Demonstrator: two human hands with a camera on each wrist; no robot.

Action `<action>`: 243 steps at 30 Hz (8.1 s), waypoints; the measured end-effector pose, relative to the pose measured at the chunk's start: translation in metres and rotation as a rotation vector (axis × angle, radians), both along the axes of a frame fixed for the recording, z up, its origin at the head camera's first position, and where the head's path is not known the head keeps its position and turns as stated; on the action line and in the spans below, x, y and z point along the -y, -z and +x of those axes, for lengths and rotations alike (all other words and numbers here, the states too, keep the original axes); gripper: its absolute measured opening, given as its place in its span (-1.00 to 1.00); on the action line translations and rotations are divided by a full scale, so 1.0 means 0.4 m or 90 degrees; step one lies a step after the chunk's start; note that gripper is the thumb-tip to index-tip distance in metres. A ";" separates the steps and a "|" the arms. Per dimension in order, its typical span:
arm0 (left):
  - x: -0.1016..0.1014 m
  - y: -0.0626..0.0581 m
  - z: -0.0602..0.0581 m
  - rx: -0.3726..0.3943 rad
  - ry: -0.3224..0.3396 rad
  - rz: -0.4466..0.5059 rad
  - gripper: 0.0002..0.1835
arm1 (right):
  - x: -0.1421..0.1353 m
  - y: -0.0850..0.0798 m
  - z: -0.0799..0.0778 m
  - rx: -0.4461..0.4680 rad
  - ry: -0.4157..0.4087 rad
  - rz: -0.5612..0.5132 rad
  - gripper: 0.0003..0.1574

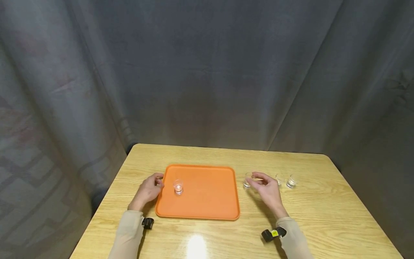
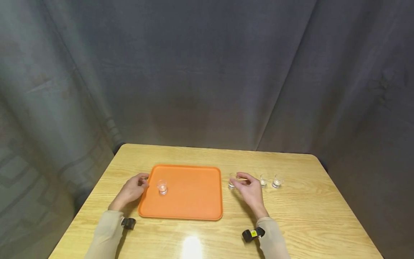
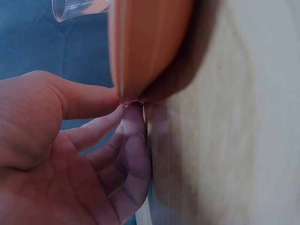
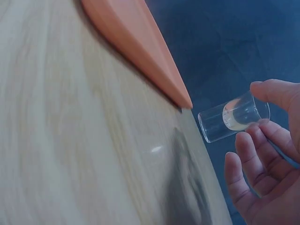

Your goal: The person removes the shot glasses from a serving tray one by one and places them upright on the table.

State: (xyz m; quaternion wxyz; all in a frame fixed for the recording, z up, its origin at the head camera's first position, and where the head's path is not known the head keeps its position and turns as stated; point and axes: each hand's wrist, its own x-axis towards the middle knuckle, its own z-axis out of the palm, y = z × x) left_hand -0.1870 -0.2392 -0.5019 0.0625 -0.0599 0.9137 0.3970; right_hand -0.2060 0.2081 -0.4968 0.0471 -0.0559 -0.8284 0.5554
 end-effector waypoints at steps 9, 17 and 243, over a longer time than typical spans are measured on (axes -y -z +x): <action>0.002 0.005 0.002 -0.003 0.001 -0.001 -0.52 | -0.055 0.021 0.018 -0.020 0.058 -0.024 -0.42; 0.000 0.006 0.001 0.005 0.003 0.010 -0.51 | -0.105 0.036 0.037 -0.032 0.085 0.021 -0.43; 0.010 0.010 -0.002 -0.011 0.006 0.013 -0.54 | 0.562 0.007 0.001 0.038 -0.317 -0.047 -0.47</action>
